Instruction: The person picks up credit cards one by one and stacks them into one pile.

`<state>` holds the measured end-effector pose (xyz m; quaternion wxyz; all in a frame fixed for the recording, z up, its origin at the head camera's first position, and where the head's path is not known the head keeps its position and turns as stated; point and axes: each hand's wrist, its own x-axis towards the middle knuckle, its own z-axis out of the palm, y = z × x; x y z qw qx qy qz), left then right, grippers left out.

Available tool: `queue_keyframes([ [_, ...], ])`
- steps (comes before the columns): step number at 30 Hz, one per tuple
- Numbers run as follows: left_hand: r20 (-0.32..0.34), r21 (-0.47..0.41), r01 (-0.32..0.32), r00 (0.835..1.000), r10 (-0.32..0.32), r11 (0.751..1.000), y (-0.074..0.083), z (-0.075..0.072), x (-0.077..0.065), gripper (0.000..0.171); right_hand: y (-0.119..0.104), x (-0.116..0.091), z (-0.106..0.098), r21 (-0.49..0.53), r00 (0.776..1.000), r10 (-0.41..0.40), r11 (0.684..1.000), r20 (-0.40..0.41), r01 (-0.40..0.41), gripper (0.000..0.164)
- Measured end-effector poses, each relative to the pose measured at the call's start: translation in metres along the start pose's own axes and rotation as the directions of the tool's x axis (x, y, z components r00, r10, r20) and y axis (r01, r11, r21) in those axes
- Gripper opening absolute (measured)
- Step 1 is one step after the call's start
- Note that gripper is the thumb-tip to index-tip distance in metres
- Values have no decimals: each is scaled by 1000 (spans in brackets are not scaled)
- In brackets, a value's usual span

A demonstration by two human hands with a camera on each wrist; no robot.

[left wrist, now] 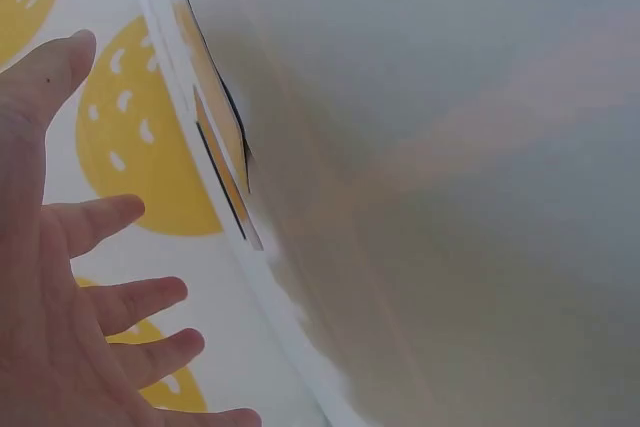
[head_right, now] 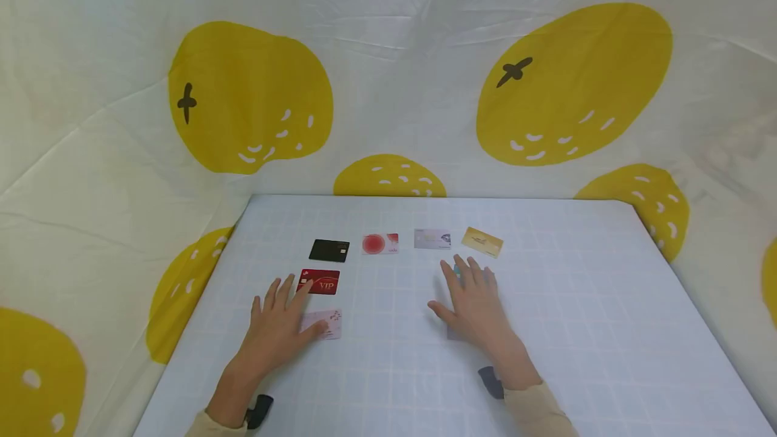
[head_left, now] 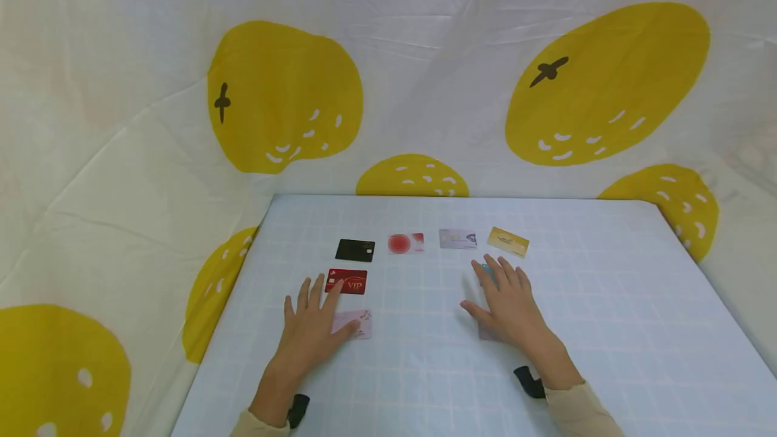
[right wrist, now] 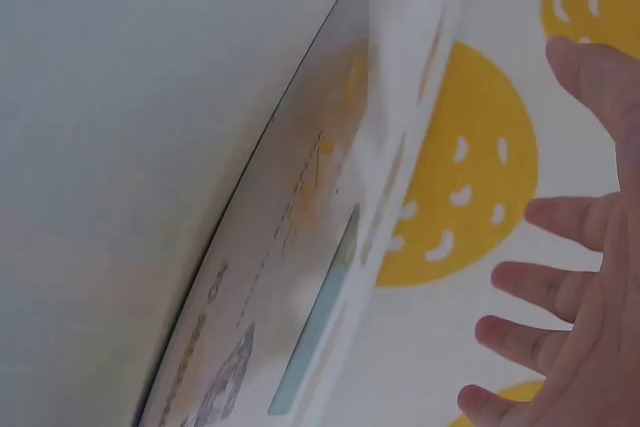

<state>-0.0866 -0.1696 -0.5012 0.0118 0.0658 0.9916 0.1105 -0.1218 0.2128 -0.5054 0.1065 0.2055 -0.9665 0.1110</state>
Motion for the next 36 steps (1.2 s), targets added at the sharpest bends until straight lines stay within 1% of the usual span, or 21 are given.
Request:
queue_keyframes([
  [11, 42, -21, 19, 999, -18, 1000, -10, 3, -7, 94, -29, 16, 12, 5, 995, -79, 997, 61, 79, 81],
  [14, 51, -15, 26, 998, -26, 1000, -12, 3, -8, 93, -37, 21, 15, 12, 993, -93, 996, 76, 93, 82],
  [18, 65, -5, 28, 997, -28, 1000, -15, 3, -9, 93, -50, 27, 18, 39, 988, -101, 995, 115, 97, 82],
  [22, 93, -19, 31, 995, -29, 999, -17, 3, -10, 92, -65, 34, 21, 58, 979, -120, 992, 166, 111, 81],
  [28, 115, -53, 28, 993, -22, 998, -19, 2, -11, 83, -89, 45, 31, 39, 963, -182, 983, 200, 178, 80],
  [34, 143, -36, 34, 989, -29, 999, -20, 3, -9, 78, -111, 55, 39, 117, 946, -235, 970, 225, 213, 76],
  [36, 144, -35, 31, 989, -26, 999, -22, 4, -9, 76, -119, 59, 40, 123, 942, -248, 966, 225, 225, 73],
])
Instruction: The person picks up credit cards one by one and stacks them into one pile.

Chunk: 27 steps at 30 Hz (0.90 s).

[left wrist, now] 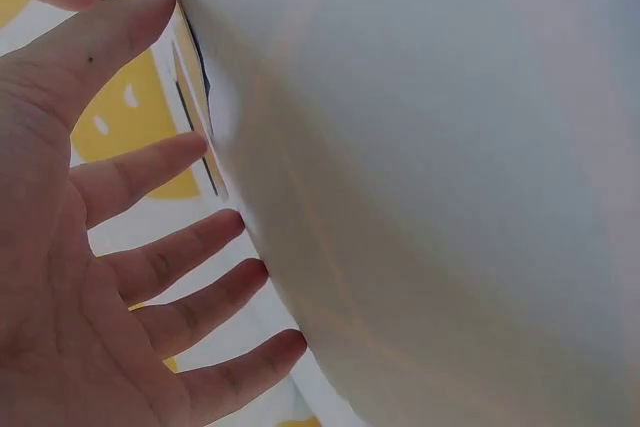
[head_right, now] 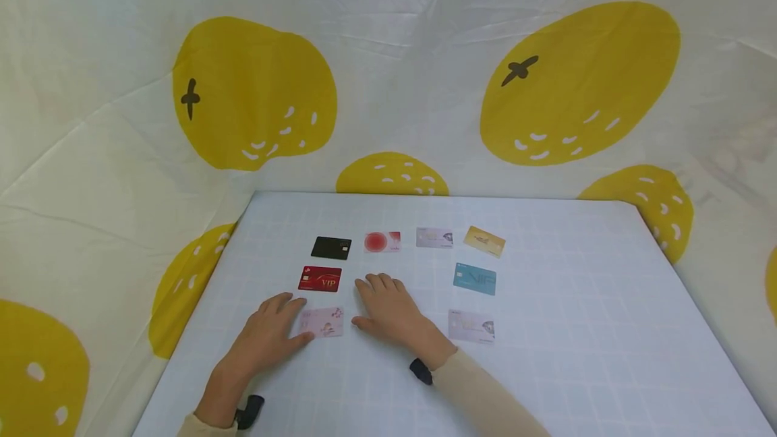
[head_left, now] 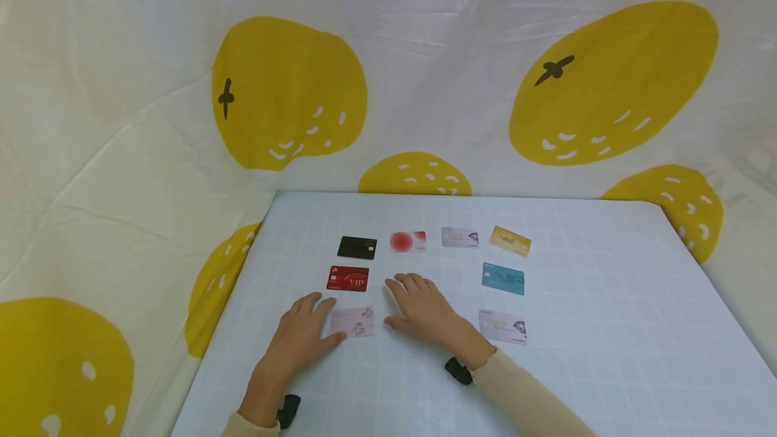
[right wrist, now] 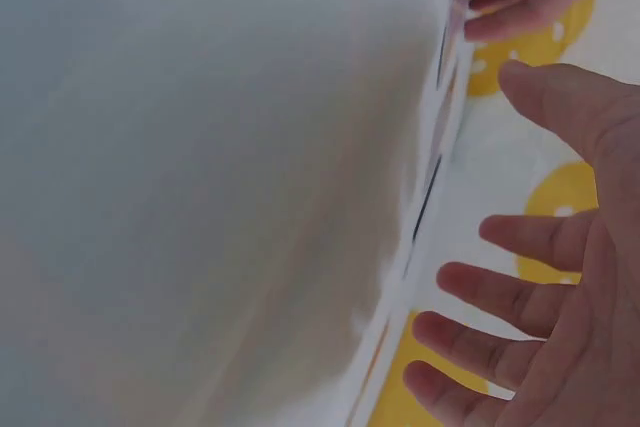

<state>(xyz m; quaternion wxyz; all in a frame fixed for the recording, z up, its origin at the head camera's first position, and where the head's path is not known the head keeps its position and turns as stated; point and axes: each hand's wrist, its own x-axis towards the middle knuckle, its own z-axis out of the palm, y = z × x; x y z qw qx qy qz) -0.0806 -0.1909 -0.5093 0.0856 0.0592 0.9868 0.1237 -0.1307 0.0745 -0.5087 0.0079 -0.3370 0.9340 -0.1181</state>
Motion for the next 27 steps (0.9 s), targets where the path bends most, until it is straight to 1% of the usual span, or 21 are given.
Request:
queue_keyframes([
  [3, -4, -6, -4, 1000, 4, 1000, -3, 0, 1, 72, -9, 8, 3, -2, 1000, -14, 1000, 4, 14, 68],
  [7, -12, -29, -19, 1000, 18, 999, -6, -1, 1, 67, -19, 17, 9, -6, 999, -25, 1000, 38, 25, 62],
  [10, -17, -50, -31, 999, 30, 998, -6, -2, 2, 62, -24, 20, 11, -31, 997, -34, 999, 64, 36, 59],
  [16, -24, -67, -38, 999, 37, 997, -6, -4, 5, 55, -29, 23, 8, -79, 996, -65, 994, 57, 69, 52],
  [20, -23, -67, -44, 999, 42, 997, -4, -6, 6, 53, -30, 23, 7, -64, 996, -67, 995, 58, 70, 49],
  [27, -8, -53, -39, 999, 39, 998, -1, -7, 8, 53, -29, 24, 13, -23, 997, -52, 998, 63, 53, 48],
])
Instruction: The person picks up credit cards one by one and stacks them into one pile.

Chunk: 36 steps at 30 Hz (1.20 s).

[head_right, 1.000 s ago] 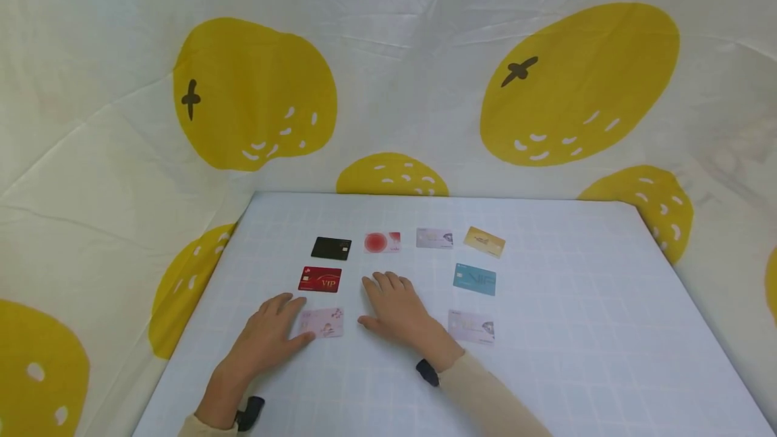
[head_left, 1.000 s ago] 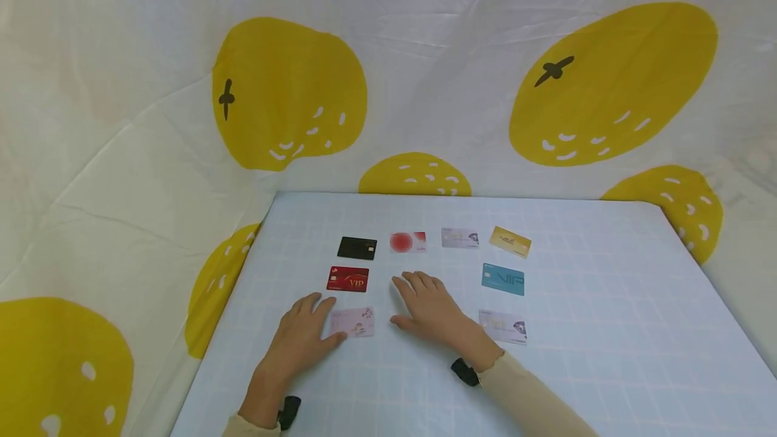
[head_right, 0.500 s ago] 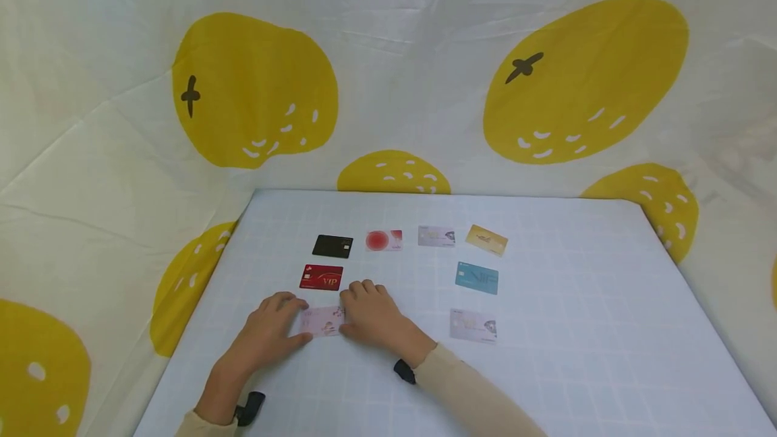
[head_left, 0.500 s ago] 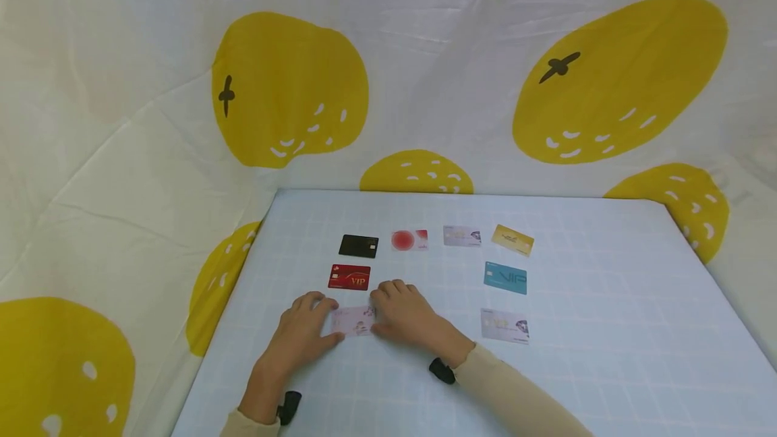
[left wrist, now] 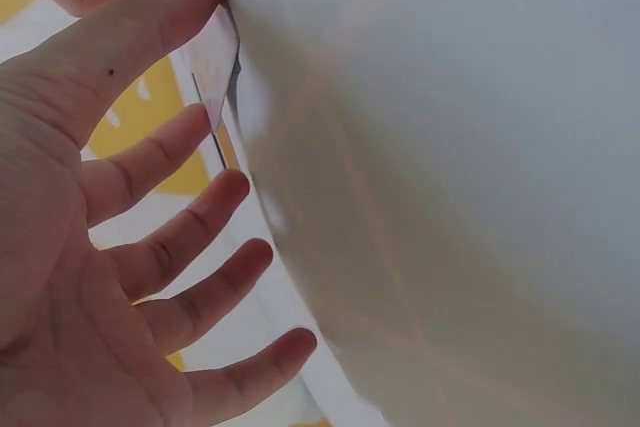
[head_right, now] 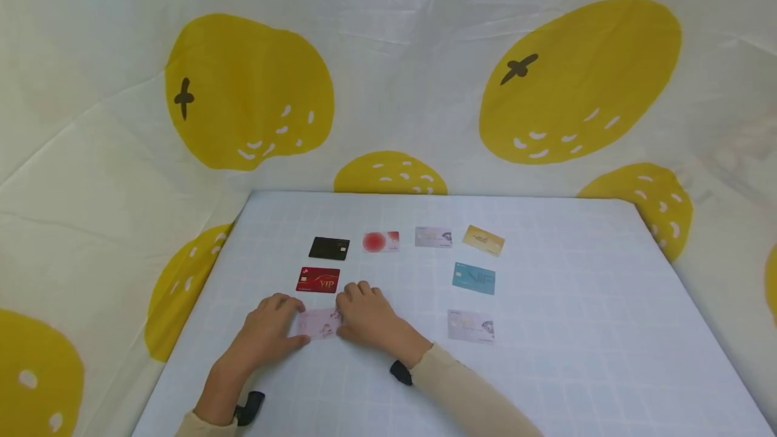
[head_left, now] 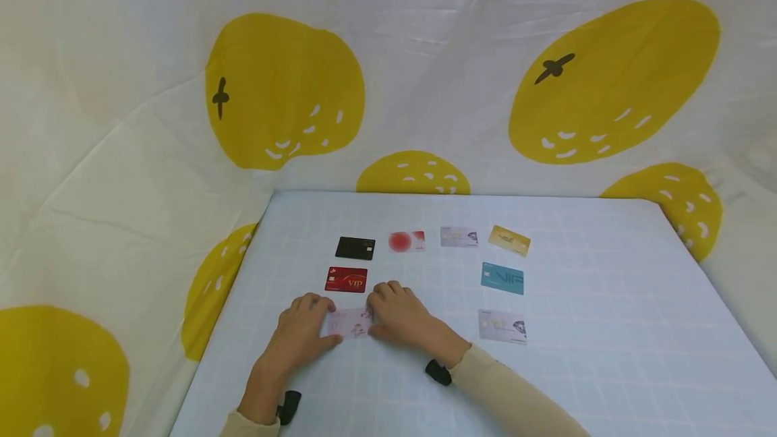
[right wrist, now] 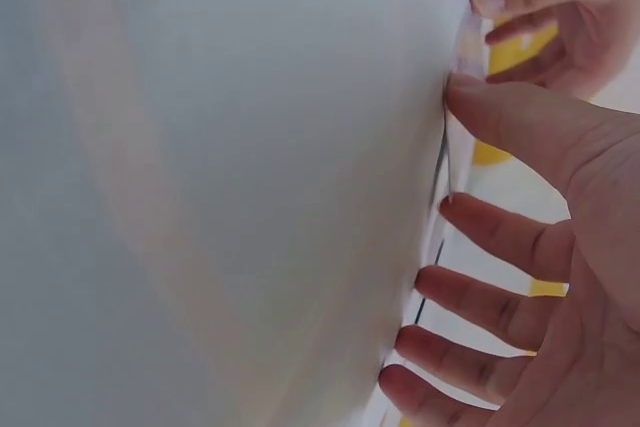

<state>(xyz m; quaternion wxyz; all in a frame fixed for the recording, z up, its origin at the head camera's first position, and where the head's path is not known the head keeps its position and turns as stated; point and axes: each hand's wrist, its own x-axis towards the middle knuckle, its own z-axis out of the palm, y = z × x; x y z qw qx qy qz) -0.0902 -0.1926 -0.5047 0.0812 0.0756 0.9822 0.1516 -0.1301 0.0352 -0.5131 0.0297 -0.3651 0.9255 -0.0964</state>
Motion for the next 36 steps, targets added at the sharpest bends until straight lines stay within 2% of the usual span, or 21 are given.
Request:
queue_keyframes([
  [5, 46, -22, 19, 999, -18, 1000, 2, -1, 0, 51, -1, 0, 0, 27, 1000, 9, 1000, 7, -9, 45],
  [9, 78, -136, 64, 995, -54, 989, 3, -2, 0, 41, -1, 2, -2, 78, 1000, 22, 997, 12, -23, 39],
  [12, 66, -241, 76, 996, -62, 967, 2, -2, 0, 32, 1, 3, -2, 183, 999, 46, 982, 23, -49, 32],
  [14, 51, -299, 75, 997, -63, 951, 1, -3, 0, 27, 3, 3, -3, 300, 997, 64, 951, 36, -71, 27],
  [15, 43, -320, 74, 997, -63, 944, 0, -3, -1, 25, 4, 3, -3, 370, 997, 69, 926, 40, -79, 24],
  [18, 20, -372, 70, 998, -67, 926, 0, -5, -1, 22, 8, 2, -2, 561, 996, 79, 823, 49, -93, 16],
  [20, 12, -396, 72, 997, -74, 916, 0, -5, -1, 21, 11, 2, 0, 641, 996, 79, 763, 44, -89, 13],
  [22, 3, -416, 68, 997, -73, 907, 0, -5, 0, 20, 13, 0, 1, 684, 996, 81, 725, 38, -85, 12],
  [27, -11, -453, 67, 997, -81, 889, 1, -3, 0, 19, 14, -4, -2, 719, 994, 101, 687, 49, -106, 11],
  [31, -24, -499, 58, 996, -81, 865, 2, -1, 1, 21, 17, -8, -3, 728, 989, 137, 672, 56, -135, 11],
  [36, -82, -542, -10, 996, -41, 841, 6, -1, 4, 24, 23, -12, -7, 746, 983, 180, 651, 27, -139, 10],
])
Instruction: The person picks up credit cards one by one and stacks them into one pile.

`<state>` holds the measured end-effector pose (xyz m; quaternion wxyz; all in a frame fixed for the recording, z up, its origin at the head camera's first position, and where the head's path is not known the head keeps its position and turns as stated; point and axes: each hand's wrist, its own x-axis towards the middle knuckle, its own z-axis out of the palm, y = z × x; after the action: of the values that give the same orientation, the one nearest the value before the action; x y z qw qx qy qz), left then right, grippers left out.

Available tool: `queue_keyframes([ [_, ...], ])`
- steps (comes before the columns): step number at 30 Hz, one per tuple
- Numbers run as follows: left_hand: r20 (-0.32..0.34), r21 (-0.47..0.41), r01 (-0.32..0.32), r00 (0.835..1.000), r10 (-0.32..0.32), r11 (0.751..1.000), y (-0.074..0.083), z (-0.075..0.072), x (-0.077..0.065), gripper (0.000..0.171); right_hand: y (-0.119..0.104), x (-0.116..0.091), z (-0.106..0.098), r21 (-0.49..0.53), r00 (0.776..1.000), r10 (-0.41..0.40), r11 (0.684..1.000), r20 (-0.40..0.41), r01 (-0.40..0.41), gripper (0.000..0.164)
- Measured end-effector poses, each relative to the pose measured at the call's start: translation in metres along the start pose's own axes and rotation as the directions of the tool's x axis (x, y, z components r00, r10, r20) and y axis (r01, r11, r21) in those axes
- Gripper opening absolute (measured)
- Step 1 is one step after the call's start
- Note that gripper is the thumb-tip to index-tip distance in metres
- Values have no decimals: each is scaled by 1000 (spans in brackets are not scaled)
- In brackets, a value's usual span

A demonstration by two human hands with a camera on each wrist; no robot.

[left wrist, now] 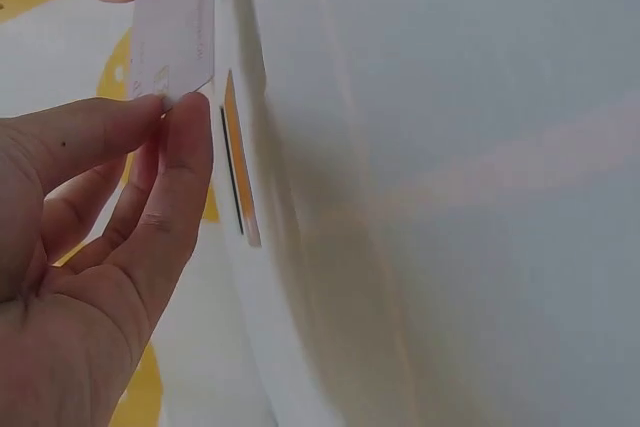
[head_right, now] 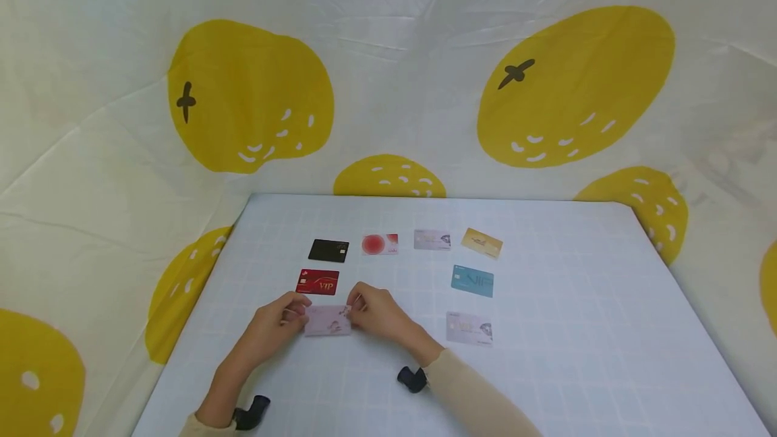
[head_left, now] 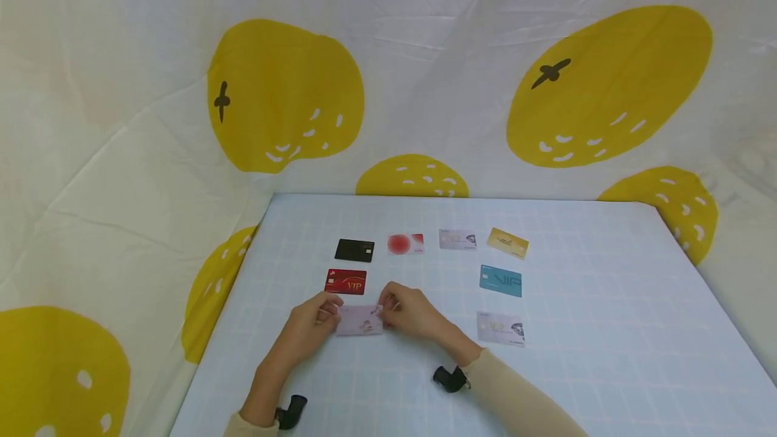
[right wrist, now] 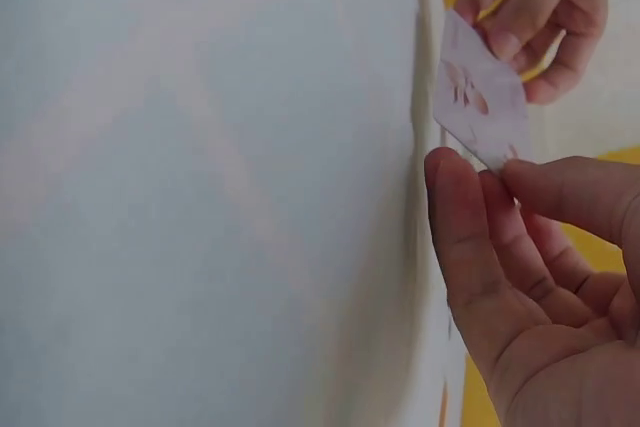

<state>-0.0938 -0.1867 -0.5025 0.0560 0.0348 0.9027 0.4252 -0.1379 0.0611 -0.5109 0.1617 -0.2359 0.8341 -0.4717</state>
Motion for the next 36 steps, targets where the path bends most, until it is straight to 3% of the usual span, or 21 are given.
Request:
queue_keyframes([
  [4, -13, -22, -38, 999, 38, 999, 4, 5, 4, 24, 1, -4, -7, 47, 999, 19, 999, -29, -18, 9],
  [12, -15, -119, -39, 999, 37, 992, 14, 19, 16, 26, 10, -14, -24, 145, 994, 67, 988, -84, -54, 10],
  [28, 10, -155, -89, 996, 92, 984, 37, 42, 44, 23, 24, -28, -54, 170, 975, 96, 984, -201, -62, 14],
  [36, 38, -164, -90, 994, 98, 982, 46, 58, 60, 21, 36, -32, -69, 145, 961, 148, 983, -234, -116, 14],
])
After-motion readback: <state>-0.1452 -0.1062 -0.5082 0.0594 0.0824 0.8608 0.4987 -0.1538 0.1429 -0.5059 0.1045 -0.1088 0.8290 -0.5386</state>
